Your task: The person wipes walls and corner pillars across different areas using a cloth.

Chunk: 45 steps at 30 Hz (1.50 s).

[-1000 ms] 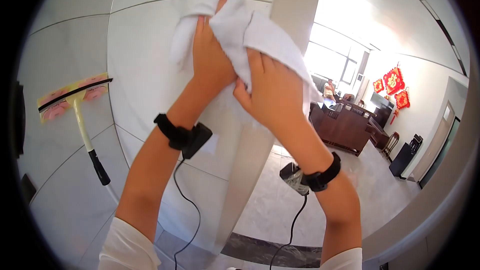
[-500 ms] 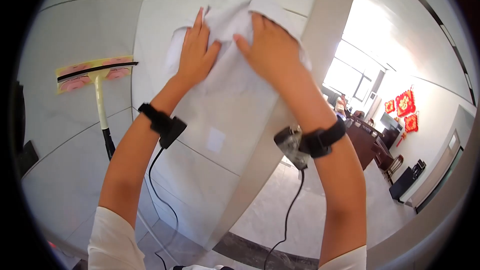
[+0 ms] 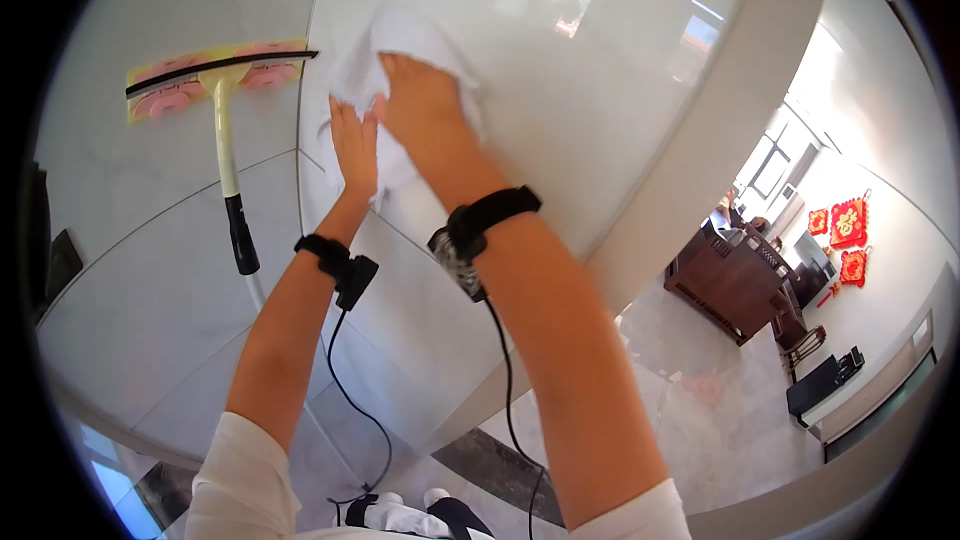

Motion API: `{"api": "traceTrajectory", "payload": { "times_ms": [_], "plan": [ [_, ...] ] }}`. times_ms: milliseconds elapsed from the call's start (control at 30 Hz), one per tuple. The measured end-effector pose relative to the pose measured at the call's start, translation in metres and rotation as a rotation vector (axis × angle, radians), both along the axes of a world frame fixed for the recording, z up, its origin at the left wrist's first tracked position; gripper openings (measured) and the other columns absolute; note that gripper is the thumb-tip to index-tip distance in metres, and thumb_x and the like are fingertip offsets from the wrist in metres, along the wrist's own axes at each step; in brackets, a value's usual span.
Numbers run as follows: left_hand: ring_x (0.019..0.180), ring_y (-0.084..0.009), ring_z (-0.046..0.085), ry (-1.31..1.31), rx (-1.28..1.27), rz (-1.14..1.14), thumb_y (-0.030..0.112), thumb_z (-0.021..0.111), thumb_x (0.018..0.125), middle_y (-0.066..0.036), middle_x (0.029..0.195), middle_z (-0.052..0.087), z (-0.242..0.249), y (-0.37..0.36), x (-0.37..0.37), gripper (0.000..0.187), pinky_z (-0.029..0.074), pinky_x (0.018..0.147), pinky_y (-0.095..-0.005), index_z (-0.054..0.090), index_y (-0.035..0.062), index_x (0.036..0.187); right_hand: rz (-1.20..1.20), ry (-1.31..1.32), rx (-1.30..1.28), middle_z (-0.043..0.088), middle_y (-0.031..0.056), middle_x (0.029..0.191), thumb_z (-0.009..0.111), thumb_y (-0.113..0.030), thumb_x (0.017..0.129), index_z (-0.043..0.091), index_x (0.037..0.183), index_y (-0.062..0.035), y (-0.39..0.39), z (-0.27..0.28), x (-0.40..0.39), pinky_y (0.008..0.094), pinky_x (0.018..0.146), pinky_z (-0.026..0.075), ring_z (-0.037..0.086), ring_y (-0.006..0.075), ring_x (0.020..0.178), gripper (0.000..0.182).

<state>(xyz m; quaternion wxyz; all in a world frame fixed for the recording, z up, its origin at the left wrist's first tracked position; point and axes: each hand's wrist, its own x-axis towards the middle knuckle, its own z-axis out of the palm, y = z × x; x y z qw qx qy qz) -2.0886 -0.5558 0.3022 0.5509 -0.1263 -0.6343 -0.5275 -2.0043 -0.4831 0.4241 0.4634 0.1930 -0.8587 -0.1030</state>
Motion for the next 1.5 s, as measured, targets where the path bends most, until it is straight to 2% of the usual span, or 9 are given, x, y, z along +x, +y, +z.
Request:
{"api": "traceTrajectory", "payload": {
  "times_ms": [300, 400, 500, 667, 767, 900, 933, 1300, 1500],
  "plan": [
    [0.109, -0.0348, 0.049, -0.445, 0.054, -0.369, 0.025, 0.050, 0.088, -0.022, 0.117, 0.053, -0.189, -0.020, 0.034, 0.047, 0.039, 0.089, -0.0386, 0.040, -0.0003, 0.127, 0.046, -0.878, -0.208, 0.058, 0.0126, 0.115, 0.047, -0.025, 0.083, 0.049, 0.121, -0.0106, -0.022, -0.200, -0.004, 0.0380, 0.082, 0.048, 0.059, 0.0266, 0.098, 0.041],
    [0.111, -0.0322, 0.049, -0.921, -0.440, -0.387, 0.023, 0.049, 0.089, -0.018, 0.122, 0.051, -0.199, -0.015, 0.072, 0.048, 0.040, 0.090, -0.0368, 0.036, 0.0013, 0.130, 0.176, -0.814, 0.099, 0.060, 0.0126, 0.109, 0.048, -0.026, 0.083, 0.051, 0.118, -0.0107, -0.007, -0.211, 0.024, 0.0371, 0.078, 0.050, 0.060, 0.0269, 0.095, 0.039],
    [0.093, -0.0298, 0.059, -0.503, -0.537, -0.090, 0.028, 0.049, 0.088, -0.016, 0.104, 0.060, -0.229, 0.021, 0.077, 0.039, 0.045, 0.074, -0.0395, 0.045, 0.0063, 0.121, 0.216, -0.598, 0.111, 0.062, 0.0096, 0.096, 0.054, -0.012, 0.076, 0.052, 0.107, -0.0061, 0.010, -0.212, 0.051, 0.0342, 0.075, 0.051, 0.062, 0.0231, 0.087, 0.032],
    [0.115, -0.0320, 0.044, -0.067, -0.329, -0.298, 0.024, 0.048, 0.088, -0.014, 0.118, 0.053, -0.079, 0.051, 0.116, 0.041, 0.029, 0.092, -0.0414, 0.045, 0.0061, 0.124, -0.197, -0.569, -0.368, 0.061, 0.0109, 0.105, 0.050, -0.028, 0.081, 0.052, 0.117, -0.0124, 0.023, -0.114, 0.135, 0.0383, 0.079, 0.050, 0.059, 0.0280, 0.097, 0.039],
    [0.124, -0.0340, 0.037, 0.281, -0.173, -0.420, 0.022, 0.048, 0.087, -0.013, 0.122, 0.053, 0.023, 0.068, 0.148, 0.040, 0.019, 0.101, -0.0445, 0.048, 0.0067, 0.124, -0.116, -0.080, -0.436, 0.060, 0.0154, 0.104, 0.051, -0.020, 0.079, 0.051, 0.116, -0.0075, 0.047, -0.084, 0.146, 0.0426, 0.081, 0.047, 0.057, 0.0330, 0.097, 0.039],
    [0.127, -0.0339, 0.036, 0.351, -0.261, -0.310, 0.021, 0.050, 0.086, -0.012, 0.123, 0.053, 0.028, 0.080, 0.165, 0.037, 0.018, 0.103, -0.0453, 0.052, 0.0079, 0.121, -0.166, 0.066, -0.479, 0.058, 0.0204, 0.106, 0.052, -0.010, 0.076, 0.049, 0.118, -0.0024, 0.060, -0.099, 0.153, 0.0447, 0.083, 0.044, 0.055, 0.0383, 0.097, 0.043],
    [0.126, -0.0338, 0.037, 0.303, -0.269, -0.334, 0.020, 0.051, 0.085, -0.012, 0.124, 0.052, 0.015, 0.078, 0.164, 0.038, 0.019, 0.102, -0.0460, 0.052, 0.0082, 0.122, -0.216, 0.207, -0.358, 0.059, 0.0131, 0.111, 0.055, -0.013, 0.078, 0.055, 0.115, -0.0060, 0.058, -0.112, 0.152, 0.0409, 0.088, 0.045, 0.056, 0.0303, 0.104, 0.038],
    [0.119, -0.0434, 0.038, -0.025, -0.426, -0.445, 0.029, 0.067, 0.073, -0.029, 0.130, 0.039, -0.256, 0.052, 0.143, 0.057, 0.025, 0.098, -0.0538, 0.049, 0.0038, 0.121, -0.239, -0.269, -0.267, 0.054, 0.0192, 0.120, 0.056, -0.012, 0.078, 0.055, 0.118, -0.0034, 0.054, -0.330, 0.159, 0.0438, 0.094, 0.040, 0.051, 0.0350, 0.110, 0.040],
    [0.115, -0.0431, 0.040, -0.269, -0.348, -0.487, 0.027, 0.062, 0.077, -0.026, 0.122, 0.044, -0.296, 0.061, 0.184, 0.047, 0.027, 0.098, -0.0541, 0.051, 0.0037, 0.116, -0.222, -0.444, -0.378, 0.053, 0.0248, 0.116, 0.049, -0.007, 0.077, 0.052, 0.117, 0.0029, 0.053, -0.390, 0.186, 0.0467, 0.095, 0.037, 0.049, 0.0410, 0.108, 0.041]
  ]
}}
